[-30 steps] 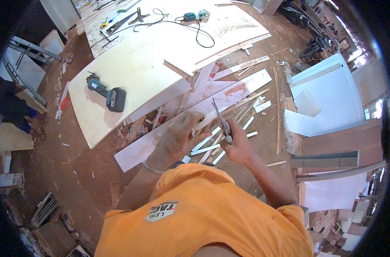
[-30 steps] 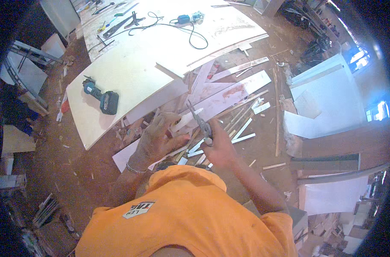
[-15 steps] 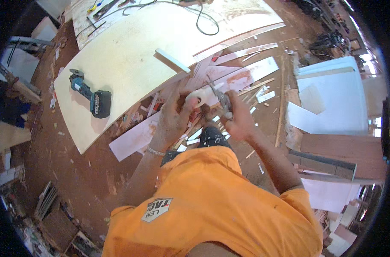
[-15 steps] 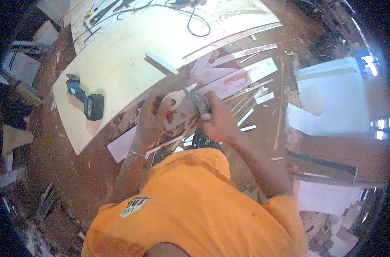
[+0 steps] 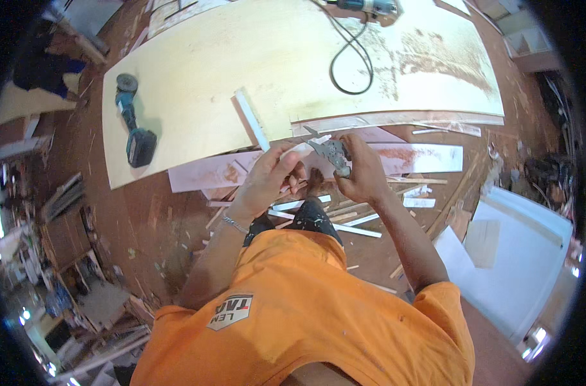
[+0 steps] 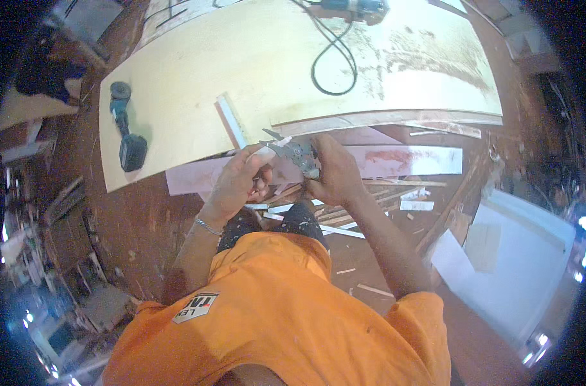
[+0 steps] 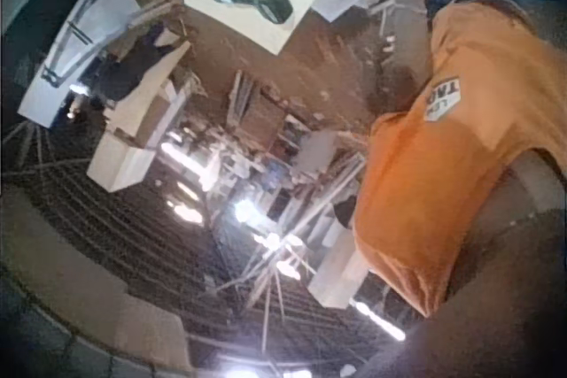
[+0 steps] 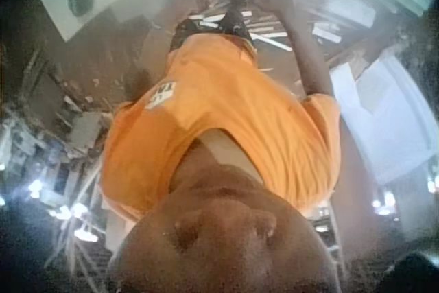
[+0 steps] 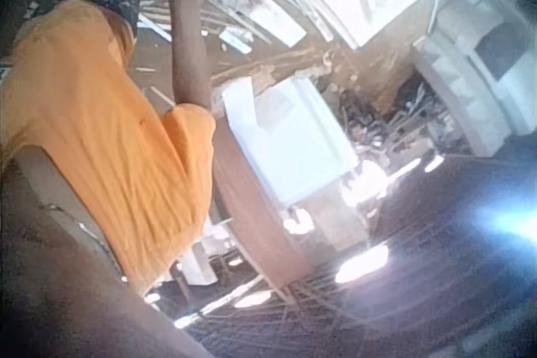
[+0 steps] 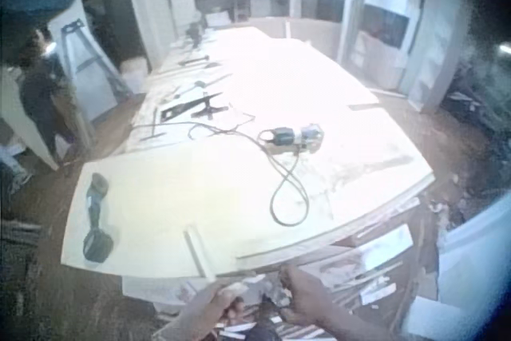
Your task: The person applies adhesive to a small wooden block and then trims a piece of laminate or thin wood using a small saw and pliers.
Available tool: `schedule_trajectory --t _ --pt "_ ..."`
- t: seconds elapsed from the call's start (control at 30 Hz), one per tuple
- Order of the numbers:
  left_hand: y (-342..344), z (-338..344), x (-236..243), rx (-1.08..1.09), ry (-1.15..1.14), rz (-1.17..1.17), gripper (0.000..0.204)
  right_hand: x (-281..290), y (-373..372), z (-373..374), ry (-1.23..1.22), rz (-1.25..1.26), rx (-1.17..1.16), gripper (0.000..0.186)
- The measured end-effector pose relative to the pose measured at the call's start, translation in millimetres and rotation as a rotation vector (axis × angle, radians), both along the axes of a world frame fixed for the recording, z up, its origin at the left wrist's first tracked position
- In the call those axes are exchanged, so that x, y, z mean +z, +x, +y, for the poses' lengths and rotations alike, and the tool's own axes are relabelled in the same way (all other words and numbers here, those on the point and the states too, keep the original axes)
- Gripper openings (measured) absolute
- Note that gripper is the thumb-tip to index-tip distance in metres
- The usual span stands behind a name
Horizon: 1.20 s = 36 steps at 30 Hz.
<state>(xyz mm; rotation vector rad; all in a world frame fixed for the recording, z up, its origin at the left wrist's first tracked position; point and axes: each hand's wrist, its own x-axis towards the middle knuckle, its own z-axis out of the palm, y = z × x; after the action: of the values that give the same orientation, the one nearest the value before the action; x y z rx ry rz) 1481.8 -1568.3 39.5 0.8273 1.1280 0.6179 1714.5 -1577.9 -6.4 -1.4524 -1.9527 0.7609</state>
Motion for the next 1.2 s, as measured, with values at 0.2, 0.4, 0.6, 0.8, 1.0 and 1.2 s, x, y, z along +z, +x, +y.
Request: schedule_trajectory --t 0.2,0.4,0.6,0.8,1.0,1.2 --pt "-12.6 -9.7 -65.9 0.190 -0.372 -1.109 0.043 1.3 5.5 42.4 -0.066 -0.020 0.062 0.051" --pt "-37.0 -6.2 -75.8 0.443 -0.347 -1.094 0.041 -16.5 -3.9 131.3 0.039 -0.395 -0.071 0.040" --pt "-53.7 -13.5 -125.5 0.422 -0.040 -0.799 0.034 -66.5 -34.8 221.6 0.046 -0.862 -0.056 0.052" --pt "-48.3 -13.5 -120.8 0.313 0.069 -0.129 0.046 -108.2 -9.1 239.3 0.273 -0.733 0.036 0.071" --pt "15.7 10.1 -113.6 0.500 -0.012 -0.083 0.040 -70.3 -0.8 136.8 -0.410 0.039 0.269 0.049" --pt "77.5 17.2 -113.6 0.501 -0.052 0.062 0.037 -63.0 15.5 93.2 -0.800 0.288 0.250 0.035"
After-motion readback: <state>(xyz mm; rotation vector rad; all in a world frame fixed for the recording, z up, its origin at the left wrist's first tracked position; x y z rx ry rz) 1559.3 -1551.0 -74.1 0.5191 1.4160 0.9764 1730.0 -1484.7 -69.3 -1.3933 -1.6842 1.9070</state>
